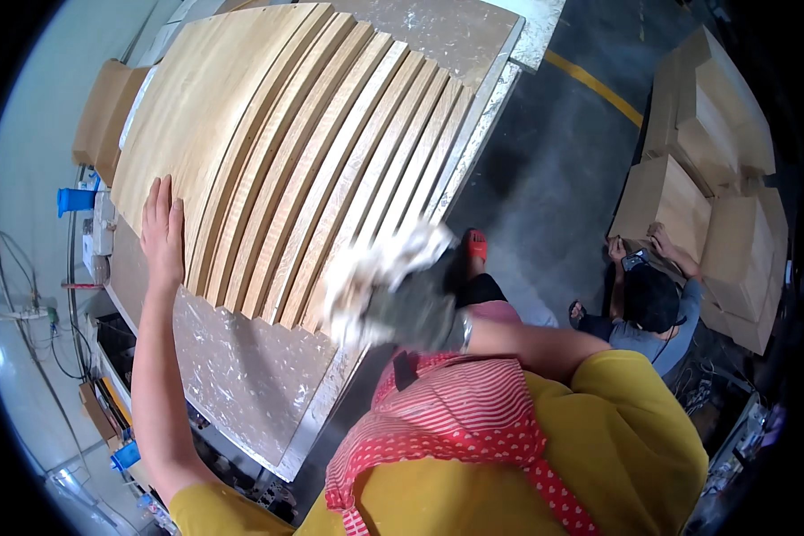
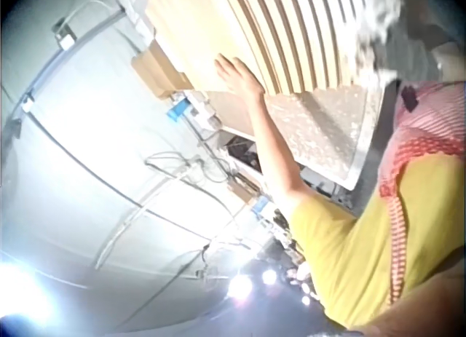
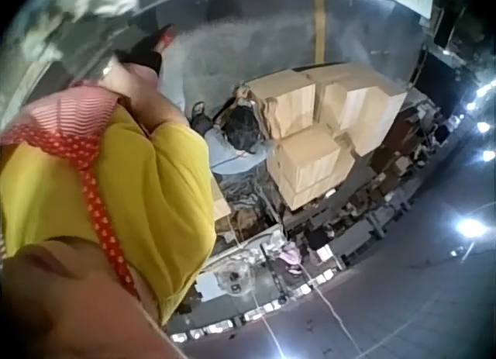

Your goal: The person wipes the surface of a wooden panel with a cloth, then stacks it with other similar panels. They repeat this process, picking up panels from the floor and wiping them before adding them to the stack on the workbench.

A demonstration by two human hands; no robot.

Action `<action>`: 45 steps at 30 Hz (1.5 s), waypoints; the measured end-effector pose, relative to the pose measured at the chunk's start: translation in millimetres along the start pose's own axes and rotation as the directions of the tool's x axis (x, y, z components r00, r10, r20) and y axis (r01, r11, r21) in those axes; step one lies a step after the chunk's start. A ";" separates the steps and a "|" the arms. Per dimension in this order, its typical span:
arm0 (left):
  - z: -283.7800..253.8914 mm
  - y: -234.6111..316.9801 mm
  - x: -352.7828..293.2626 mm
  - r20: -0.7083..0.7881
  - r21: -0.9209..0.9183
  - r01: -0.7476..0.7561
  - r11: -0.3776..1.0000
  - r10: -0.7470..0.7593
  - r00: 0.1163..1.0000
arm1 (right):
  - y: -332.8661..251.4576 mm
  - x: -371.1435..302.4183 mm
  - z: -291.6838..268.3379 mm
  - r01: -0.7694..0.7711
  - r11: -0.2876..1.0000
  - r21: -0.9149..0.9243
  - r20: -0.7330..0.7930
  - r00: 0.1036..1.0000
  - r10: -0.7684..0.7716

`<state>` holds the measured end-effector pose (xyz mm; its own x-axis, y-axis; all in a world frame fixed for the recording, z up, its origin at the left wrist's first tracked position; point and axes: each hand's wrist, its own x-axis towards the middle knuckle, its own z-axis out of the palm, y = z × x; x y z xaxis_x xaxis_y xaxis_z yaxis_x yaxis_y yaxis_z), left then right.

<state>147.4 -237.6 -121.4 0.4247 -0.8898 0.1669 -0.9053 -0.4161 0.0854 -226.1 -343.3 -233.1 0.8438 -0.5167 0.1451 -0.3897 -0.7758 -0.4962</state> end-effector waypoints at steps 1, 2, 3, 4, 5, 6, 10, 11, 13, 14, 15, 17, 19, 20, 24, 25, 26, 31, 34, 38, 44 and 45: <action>1.1 -5.1 -0.3 -0.005 0.010 -0.006 1.000 0.006 1.000 | -15.5 -7.6 0.1 0.111 0.994 0.013 0.072 0.991 -0.112; 3.1 -12.5 -5.0 -0.025 0.012 -0.040 0.999 0.040 0.999 | -33.0 -16.1 4.1 0.223 0.973 0.053 0.150 0.962 -0.229; 5.6 -17.9 -1.3 -0.046 0.010 -0.073 0.997 0.074 0.996 | -45.7 -21.6 8.1 0.331 0.938 0.105 0.220 0.912 -0.347; 7.1 -18.8 0.0 -0.049 0.012 -0.107 0.994 0.108 0.993 | -17.2 -19.1 11.7 0.316 0.948 -0.045 0.046 0.948 -0.314; 4.6 -12.2 0.9 -0.058 0.000 -0.085 0.996 0.085 0.995 | 11.5 -16.7 15.0 0.247 0.952 -0.182 -0.138 0.952 -0.273; 2.9 -12.0 2.8 -0.067 0.001 -0.094 0.996 0.094 0.993 | 39.7 -14.7 17.8 0.138 0.951 -0.278 -0.313 0.923 -0.225; 8.9 -20.2 3.2 -0.089 0.013 -0.081 0.997 0.081 0.993 | 1.0 -22.4 33.3 0.165 0.983 -0.077 -0.384 0.905 -0.182; 10.4 -17.4 4.3 -0.096 0.015 -0.086 0.996 0.087 0.992 | -4.3 -24.8 31.9 0.161 0.986 -0.043 -0.403 0.900 -0.165; 11.5 -17.5 2.1 -0.083 0.009 -0.053 0.999 0.054 0.995 | -49.6 -36.0 67.6 0.197 0.947 -0.255 0.278 0.953 -0.124; 12.7 -19.3 1.6 -0.084 0.016 -0.047 0.999 0.048 0.995 | -45.1 -35.6 65.4 0.276 0.939 -0.205 0.253 0.942 -0.221; 13.7 -20.9 1.8 -0.085 0.022 -0.042 0.999 0.044 0.995 | -34.2 -35.1 57.8 0.353 0.922 -0.157 0.223 0.922 -0.315; 9.2 -22.1 -4.0 -0.087 -0.013 -0.058 0.998 0.056 0.995 | -14.1 -14.2 8.2 0.246 0.950 -0.191 0.342 0.924 -0.170; 5.3 -16.0 -0.5 -0.059 -0.049 -0.074 0.996 0.071 0.996 | 42.0 0.3 -17.0 0.107 0.993 0.052 -0.349 0.933 -0.083; 7.5 -20.0 2.7 -0.065 -0.050 -0.108 0.993 0.104 0.992 | 72.1 5.2 -14.4 0.114 0.991 -0.066 -0.430 0.893 -0.131; 8.9 -17.8 3.3 -0.092 0.002 -0.101 0.995 0.100 0.991 | 31.5 -26.6 32.5 0.170 0.952 -0.255 -0.388 0.884 -0.262; 8.8 -20.4 -0.9 -0.094 0.024 -0.088 0.996 0.090 0.991 | -7.8 -29.7 19.0 0.320 0.941 -0.111 0.025 0.947 -0.319; 8.5 -19.6 -0.2 -0.095 0.004 -0.106 0.994 0.106 0.990 | -19.7 -37.3 22.4 0.393 0.917 -0.076 0.004 0.919 -0.394; 8.0 -23.0 -6.2 -0.096 0.047 -0.030 0.998 0.035 0.995 | -13.6 -16.2 10.5 0.481 0.867 -0.130 -0.037 0.871 -0.489; 4.0 -4.7 -1.5 -0.081 0.040 0.005 0.999 -0.002 0.997 | 101.9 12.6 -14.9 0.210 0.962 -0.177 -0.356 0.897 -0.262; 8.5 -5.1 -1.5 -0.109 -0.006 0.005 1.000 -0.006 0.994 | 100.0 34.0 -27.6 0.052 0.997 -0.050 -0.500 0.863 -0.070; 6.1 -5.3 0.9 -0.082 0.049 -0.020 0.999 0.024 0.996 | 60.0 5.9 -19.4 0.336 0.932 -0.137 -0.229 0.905 -0.359; 3.3 -0.9 0.4 -0.078 0.077 -0.022 0.997 0.028 0.997 | 88.0 10.3 -23.0 0.450 0.889 -0.087 -0.189 0.868 -0.459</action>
<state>148.4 -238.1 -124.6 0.3984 -0.8838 0.2452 -0.9123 -0.4095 0.0060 -260.2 -425.2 -255.6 0.8416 -0.1614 0.5154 0.0015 -0.9536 -0.3011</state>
